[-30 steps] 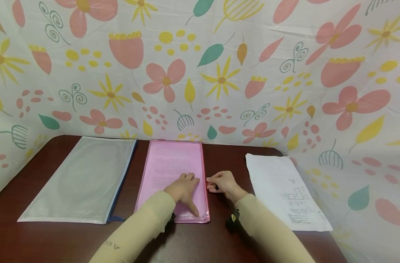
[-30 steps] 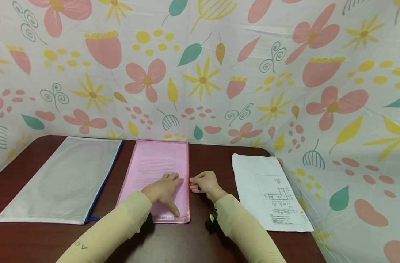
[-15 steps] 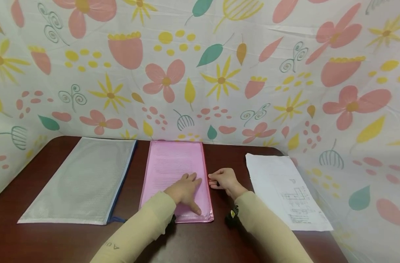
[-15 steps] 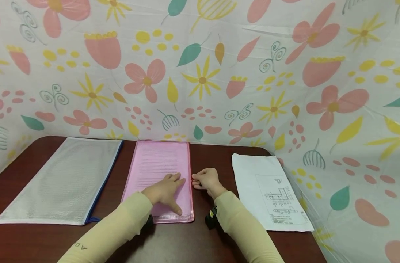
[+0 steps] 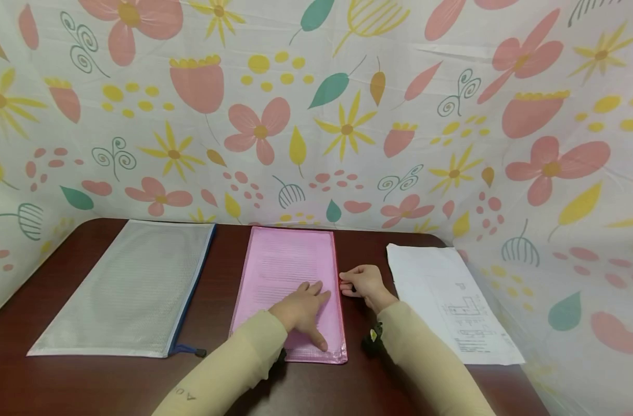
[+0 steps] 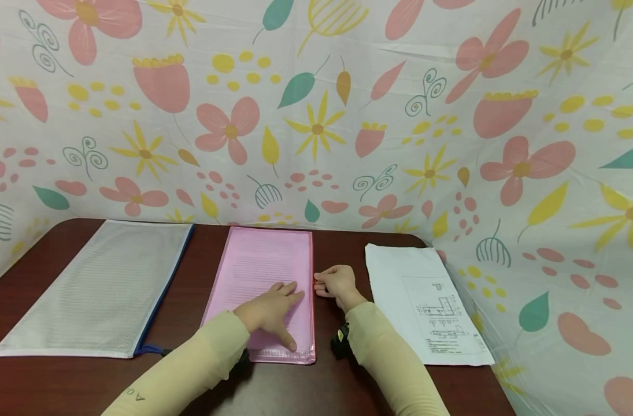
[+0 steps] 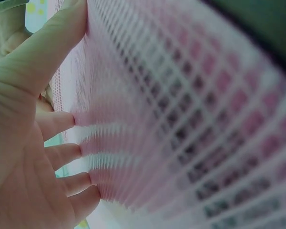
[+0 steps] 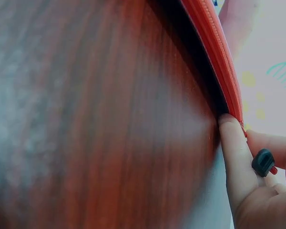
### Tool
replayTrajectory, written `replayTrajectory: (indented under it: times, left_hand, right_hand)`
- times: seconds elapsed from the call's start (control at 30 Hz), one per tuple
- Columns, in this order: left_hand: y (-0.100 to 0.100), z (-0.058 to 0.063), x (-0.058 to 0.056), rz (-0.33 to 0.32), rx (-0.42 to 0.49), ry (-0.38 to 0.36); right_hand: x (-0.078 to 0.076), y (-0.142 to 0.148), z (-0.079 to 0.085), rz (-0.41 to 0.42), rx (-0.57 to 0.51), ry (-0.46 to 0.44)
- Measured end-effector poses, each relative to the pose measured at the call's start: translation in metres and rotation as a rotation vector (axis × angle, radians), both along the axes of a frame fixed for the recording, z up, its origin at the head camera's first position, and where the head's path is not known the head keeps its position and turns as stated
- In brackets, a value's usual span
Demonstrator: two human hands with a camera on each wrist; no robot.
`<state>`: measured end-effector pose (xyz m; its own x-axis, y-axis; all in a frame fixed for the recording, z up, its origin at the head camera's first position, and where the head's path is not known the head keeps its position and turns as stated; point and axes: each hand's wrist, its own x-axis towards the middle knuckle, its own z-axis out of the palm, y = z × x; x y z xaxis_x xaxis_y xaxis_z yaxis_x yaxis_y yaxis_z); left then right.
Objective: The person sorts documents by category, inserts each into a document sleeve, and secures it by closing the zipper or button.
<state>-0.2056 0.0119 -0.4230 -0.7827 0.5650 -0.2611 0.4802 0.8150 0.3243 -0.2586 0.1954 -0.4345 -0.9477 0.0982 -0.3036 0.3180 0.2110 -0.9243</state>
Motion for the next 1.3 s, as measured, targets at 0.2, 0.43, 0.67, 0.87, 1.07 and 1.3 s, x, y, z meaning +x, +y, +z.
replayTrajectory:
  times: [0.2, 0.43, 0.67, 0.87, 1.07, 1.3]
  left_hand:
    - [0.002, 0.0, 0.0, 0.01, -0.001, 0.013]
    - [0.002, -0.002, -0.001, 0.008, -0.021, 0.037]
    - [0.001, 0.0, -0.001, -0.002, -0.029, 0.041]
    - [0.0, 0.001, 0.0, 0.001, -0.023, 0.043]
    - [-0.001, -0.001, -0.002, 0.004, -0.021, 0.044]
    - [0.0, -0.002, -0.001, 0.007, -0.016, 0.035]
  right_hand:
    - [-0.006, 0.001, -0.004, -0.01, -0.016, 0.009]
    - [-0.012, 0.0, -0.004, -0.007, -0.009, 0.016]
    - [-0.022, -0.002, -0.003, -0.023, 0.01, 0.023]
    - [-0.031, -0.004, -0.002, -0.031, 0.041, 0.023]
    - [-0.038, -0.006, -0.001, -0.041, 0.042, 0.025]
    - [-0.047, -0.007, -0.002, -0.062, 0.04, 0.039]
